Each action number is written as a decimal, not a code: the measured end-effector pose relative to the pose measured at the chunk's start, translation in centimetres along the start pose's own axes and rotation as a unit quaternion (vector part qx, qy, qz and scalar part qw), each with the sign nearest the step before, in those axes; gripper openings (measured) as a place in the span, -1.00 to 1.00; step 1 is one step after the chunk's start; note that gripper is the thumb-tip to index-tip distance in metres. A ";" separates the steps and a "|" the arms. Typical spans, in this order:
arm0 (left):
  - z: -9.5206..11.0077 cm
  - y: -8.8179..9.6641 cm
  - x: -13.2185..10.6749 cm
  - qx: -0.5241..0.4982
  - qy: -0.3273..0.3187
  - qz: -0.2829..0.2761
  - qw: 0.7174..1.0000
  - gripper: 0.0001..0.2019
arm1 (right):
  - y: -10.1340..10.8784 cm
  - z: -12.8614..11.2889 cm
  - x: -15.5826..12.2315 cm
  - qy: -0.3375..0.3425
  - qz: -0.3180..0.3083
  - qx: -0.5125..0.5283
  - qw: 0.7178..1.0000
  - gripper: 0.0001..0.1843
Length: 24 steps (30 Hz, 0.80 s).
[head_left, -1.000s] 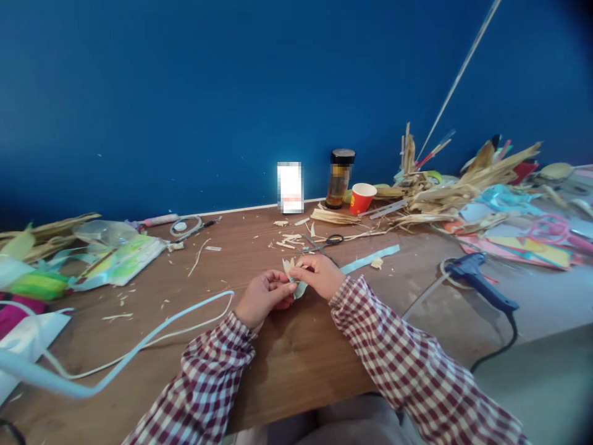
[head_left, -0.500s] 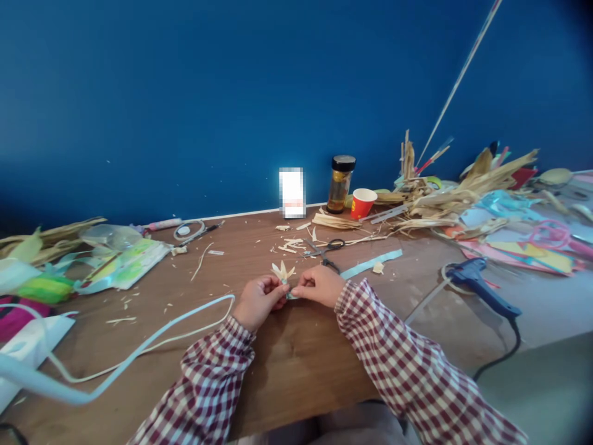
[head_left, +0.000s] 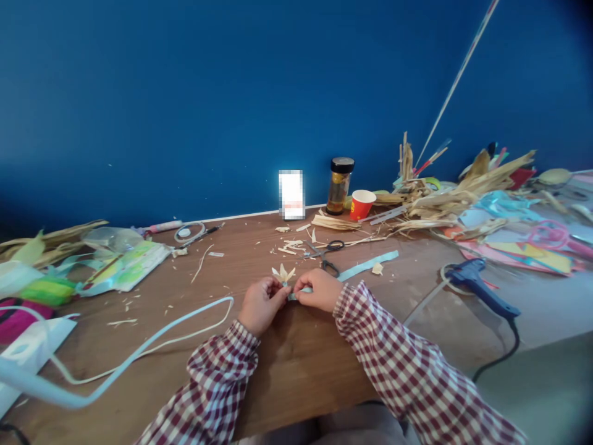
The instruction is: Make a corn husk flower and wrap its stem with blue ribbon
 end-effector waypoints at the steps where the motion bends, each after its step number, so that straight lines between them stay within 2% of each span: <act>1: -0.1 0.0 0.0 0.001 0.004 0.002 1.000 -0.77 | 0.0 0.0 0.0 0.004 0.002 -0.001 1.000 -0.82; 9: -0.4 -0.3 0.1 -0.050 0.012 -0.021 0.998 -0.78 | -0.1 0.0 0.1 0.000 0.008 -0.008 1.000 -0.81; 17: -0.2 -0.4 0.1 -0.059 -0.017 0.006 0.998 -0.76 | -0.1 -0.3 0.0 -0.002 0.006 -0.013 1.000 -0.81; 24: 0.0 -0.4 0.1 -0.151 0.009 -0.026 0.988 -0.74 | -0.1 -0.1 0.0 0.007 0.005 0.009 1.000 -0.82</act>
Point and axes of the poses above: each hand's wrist, its own x-axis towards the middle knuckle, its own y-axis out of the back of the hand, z = x × y, the point moved 1 cm from there along x, towards the middle knuckle, and after that the axes turned 15 degrees about -z, right-handed, at the moved point
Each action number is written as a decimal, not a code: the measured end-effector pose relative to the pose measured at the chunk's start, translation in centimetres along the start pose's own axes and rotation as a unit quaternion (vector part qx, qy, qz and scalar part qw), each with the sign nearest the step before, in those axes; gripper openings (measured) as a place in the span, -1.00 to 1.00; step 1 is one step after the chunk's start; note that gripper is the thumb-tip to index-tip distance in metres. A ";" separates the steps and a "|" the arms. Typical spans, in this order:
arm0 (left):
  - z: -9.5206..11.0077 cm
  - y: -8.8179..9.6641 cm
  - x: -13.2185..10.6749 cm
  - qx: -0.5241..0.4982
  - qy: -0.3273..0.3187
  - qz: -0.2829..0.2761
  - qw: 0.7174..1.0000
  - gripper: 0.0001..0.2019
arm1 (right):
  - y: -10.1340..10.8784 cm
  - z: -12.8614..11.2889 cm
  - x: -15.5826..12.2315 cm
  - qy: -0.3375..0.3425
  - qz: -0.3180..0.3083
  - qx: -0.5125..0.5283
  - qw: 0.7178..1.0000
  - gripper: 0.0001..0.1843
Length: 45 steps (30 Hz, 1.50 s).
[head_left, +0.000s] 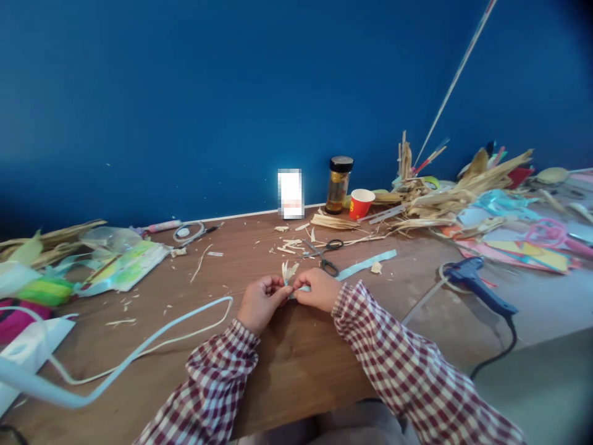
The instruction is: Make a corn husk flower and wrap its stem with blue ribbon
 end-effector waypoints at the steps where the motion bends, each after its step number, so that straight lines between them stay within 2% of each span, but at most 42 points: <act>1: 0.0 0.1 0.0 -0.009 0.008 -0.004 1.000 -0.72 | 0.0 -0.1 0.0 -0.003 -0.002 0.004 1.000 -0.82; 8: 0.4 0.3 0.0 -0.020 0.043 -0.017 0.999 -0.73 | 0.3 -0.5 -0.3 -0.016 -0.011 0.002 1.000 -0.80; 24: 0.4 0.3 0.0 -0.017 0.024 -0.017 0.999 -0.71 | 0.4 0.1 -0.2 0.011 -0.058 0.007 0.998 -0.74; 37: 0.5 0.0 0.1 -0.035 0.024 0.030 0.999 -0.68 | 0.1 -0.1 -0.2 0.059 0.007 -0.034 0.998 -0.79; 45: 0.6 -0.1 0.1 -0.041 0.048 0.061 0.996 -0.65 | -0.1 0.1 -0.2 0.028 0.002 -0.021 0.999 -0.80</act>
Point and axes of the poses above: each hand's wrist, its own x-axis towards the middle knuckle, its own y-axis out of the back of the hand, z = x × y, the point moved 1 cm from there along x, towards the middle knuckle, and after that the axes turned 15 degrees about -z, right-handed, at the moved point
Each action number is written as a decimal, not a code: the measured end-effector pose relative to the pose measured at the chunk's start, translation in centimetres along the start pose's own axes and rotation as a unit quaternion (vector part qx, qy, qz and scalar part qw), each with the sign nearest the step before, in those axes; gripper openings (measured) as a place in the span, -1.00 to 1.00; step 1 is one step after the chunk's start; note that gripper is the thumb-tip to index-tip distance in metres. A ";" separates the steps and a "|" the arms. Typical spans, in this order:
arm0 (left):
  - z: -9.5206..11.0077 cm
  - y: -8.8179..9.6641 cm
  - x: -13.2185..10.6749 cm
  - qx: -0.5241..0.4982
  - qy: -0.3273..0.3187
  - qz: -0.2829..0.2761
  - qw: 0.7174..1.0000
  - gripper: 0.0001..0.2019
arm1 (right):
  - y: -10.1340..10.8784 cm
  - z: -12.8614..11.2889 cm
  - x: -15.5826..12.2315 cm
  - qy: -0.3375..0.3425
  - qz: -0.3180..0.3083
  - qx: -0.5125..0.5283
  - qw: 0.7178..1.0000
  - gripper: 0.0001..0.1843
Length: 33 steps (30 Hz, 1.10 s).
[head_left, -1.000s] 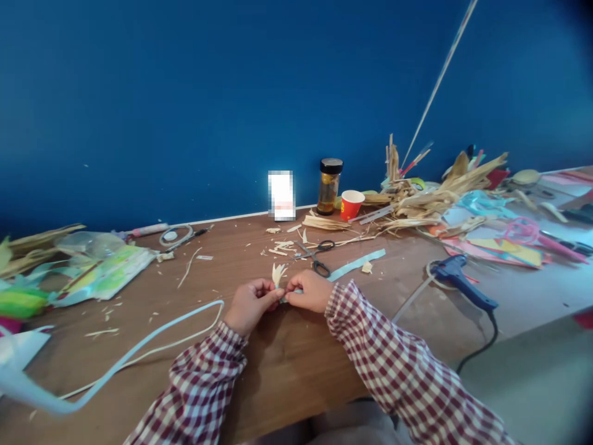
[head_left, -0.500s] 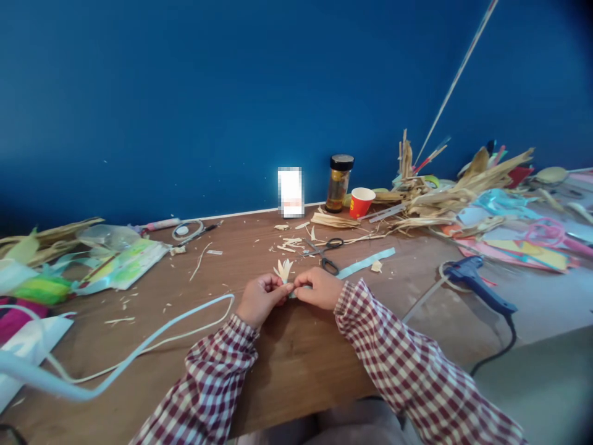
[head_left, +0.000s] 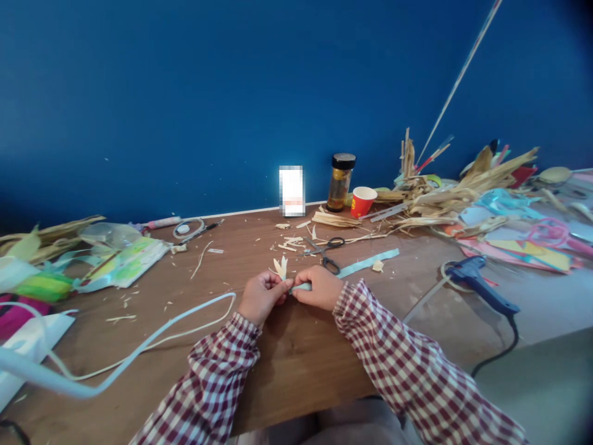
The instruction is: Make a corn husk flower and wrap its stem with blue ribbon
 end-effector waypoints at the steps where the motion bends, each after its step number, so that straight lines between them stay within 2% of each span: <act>1: 0.1 0.0 0.0 -0.005 0.006 -0.001 1.000 -0.65 | 0.0 0.1 0.0 0.000 -0.002 0.002 1.000 -0.80; 6: 0.1 0.1 0.0 -0.036 0.037 -0.017 0.998 -0.63 | 0.0 0.3 0.1 0.018 -0.023 0.024 0.999 -0.82; 12: -0.2 0.3 0.0 -0.039 0.021 -0.007 0.999 -0.64 | 0.0 0.2 0.1 0.019 -0.041 0.036 0.998 -0.78; 18: -0.4 0.5 0.3 -0.039 0.028 -0.021 0.999 -0.62 | -0.1 0.0 0.1 0.018 -0.049 0.045 0.998 -0.76; 22: -0.4 0.7 0.4 -0.048 0.030 -0.045 0.997 -0.65 | -0.1 0.1 0.1 0.024 -0.047 0.046 0.998 -0.75; 27: -0.4 0.6 0.3 -0.056 0.034 -0.037 0.997 -0.66 | 0.0 0.1 0.1 0.022 -0.038 0.043 0.998 -0.74; 33: -0.2 0.4 0.1 -0.040 0.011 -0.032 0.999 -0.66 | -0.1 -0.1 0.2 0.009 -0.032 0.046 0.998 -0.72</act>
Point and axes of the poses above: each hand's wrist, its own x-axis towards the middle knuckle, its own y-axis out of the back of the hand, z = x × y, the point moved 1 cm from there along x, towards the middle knuckle, and after that the axes turned 15 degrees about -z, right-handed, at the moved point
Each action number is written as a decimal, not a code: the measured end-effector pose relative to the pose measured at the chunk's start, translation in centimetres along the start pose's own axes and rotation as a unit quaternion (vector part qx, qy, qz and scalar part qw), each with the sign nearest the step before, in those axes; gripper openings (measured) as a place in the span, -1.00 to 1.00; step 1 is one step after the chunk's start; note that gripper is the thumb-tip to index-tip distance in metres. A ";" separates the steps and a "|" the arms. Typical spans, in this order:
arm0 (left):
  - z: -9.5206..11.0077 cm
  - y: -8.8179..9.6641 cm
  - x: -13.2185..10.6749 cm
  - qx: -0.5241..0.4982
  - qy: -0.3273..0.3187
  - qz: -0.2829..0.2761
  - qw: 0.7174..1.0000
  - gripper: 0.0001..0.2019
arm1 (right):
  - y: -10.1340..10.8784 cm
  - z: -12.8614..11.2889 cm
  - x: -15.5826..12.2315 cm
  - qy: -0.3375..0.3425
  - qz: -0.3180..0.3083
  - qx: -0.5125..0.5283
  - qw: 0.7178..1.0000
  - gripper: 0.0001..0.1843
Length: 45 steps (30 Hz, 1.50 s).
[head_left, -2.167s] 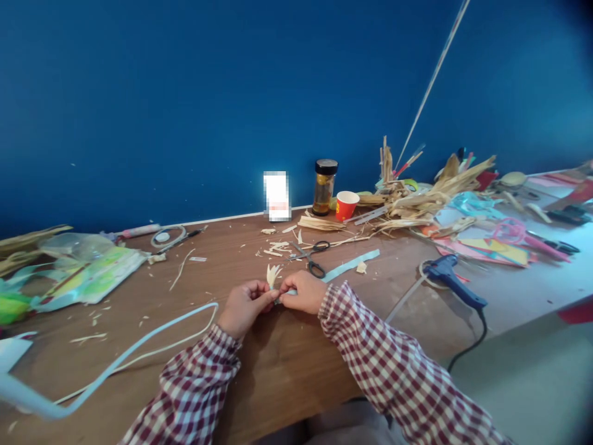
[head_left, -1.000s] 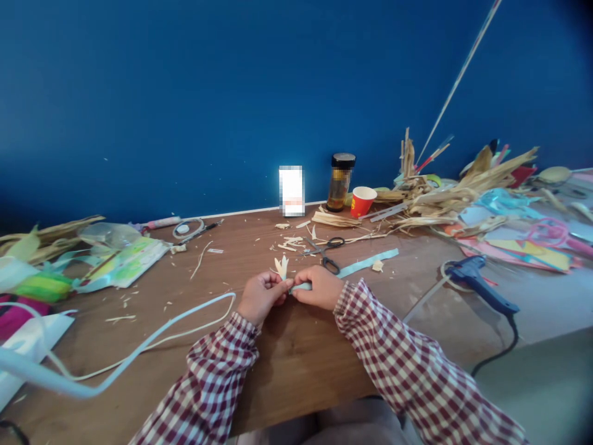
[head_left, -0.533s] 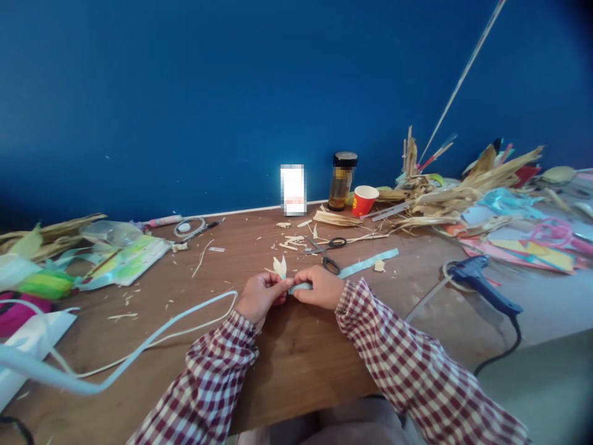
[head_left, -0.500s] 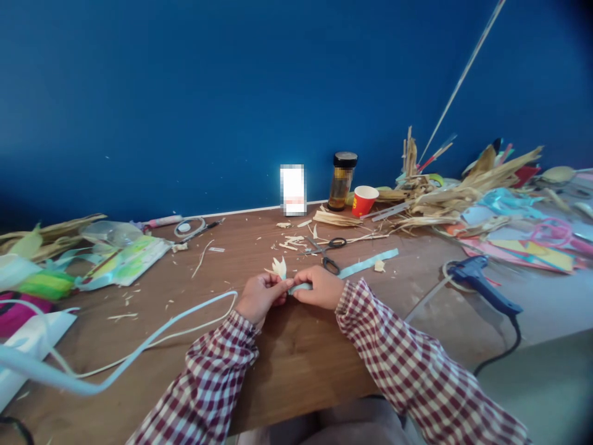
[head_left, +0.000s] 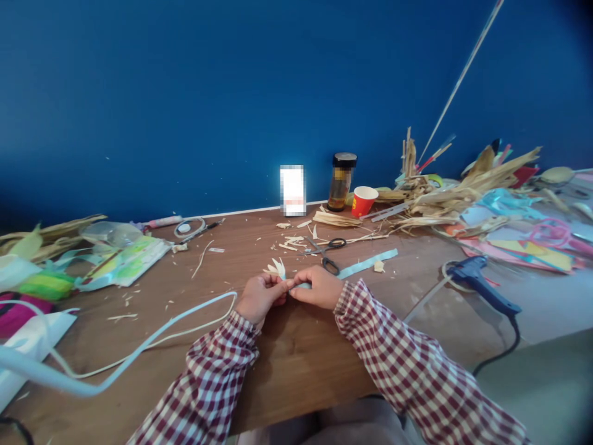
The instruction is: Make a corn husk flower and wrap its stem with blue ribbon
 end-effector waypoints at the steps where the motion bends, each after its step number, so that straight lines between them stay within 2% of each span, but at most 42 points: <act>1: 0.0 0.0 0.0 0.001 0.002 0.000 1.000 -0.66 | 0.0 0.0 0.0 -0.001 0.001 0.001 1.000 -0.72; 8: 0.2 -0.2 -0.1 -0.001 0.019 0.001 1.000 -0.65 | -0.3 0.2 0.2 -0.010 0.013 0.015 1.000 -0.75; 19: 0.5 0.2 -0.4 -0.041 0.026 -0.042 0.998 -0.65 | 0.0 0.7 0.3 0.001 0.008 0.045 0.999 -0.78; 29: 0.2 0.1 -0.2 -0.059 0.004 -0.016 0.998 -0.71 | 0.0 0.3 0.3 -0.002 0.022 0.045 0.999 -0.74; 41: 0.3 0.0 -0.3 -0.064 0.002 -0.006 0.998 -0.70 | -0.7 0.5 0.5 -0.014 0.055 0.032 0.998 -0.81; 45: 0.4 0.0 -0.5 -0.057 0.007 -0.037 0.998 -0.69 | -0.5 0.5 0.5 -0.008 0.061 0.037 0.997 -0.82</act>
Point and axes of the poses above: each hand's wrist, its own x-axis towards the middle knuckle, its own y-axis out of the back of the hand, z = x × y, the point moved 1 cm from there along x, towards the middle knuckle, and after that the axes turned 15 degrees about -z, right-handed, at the moved point
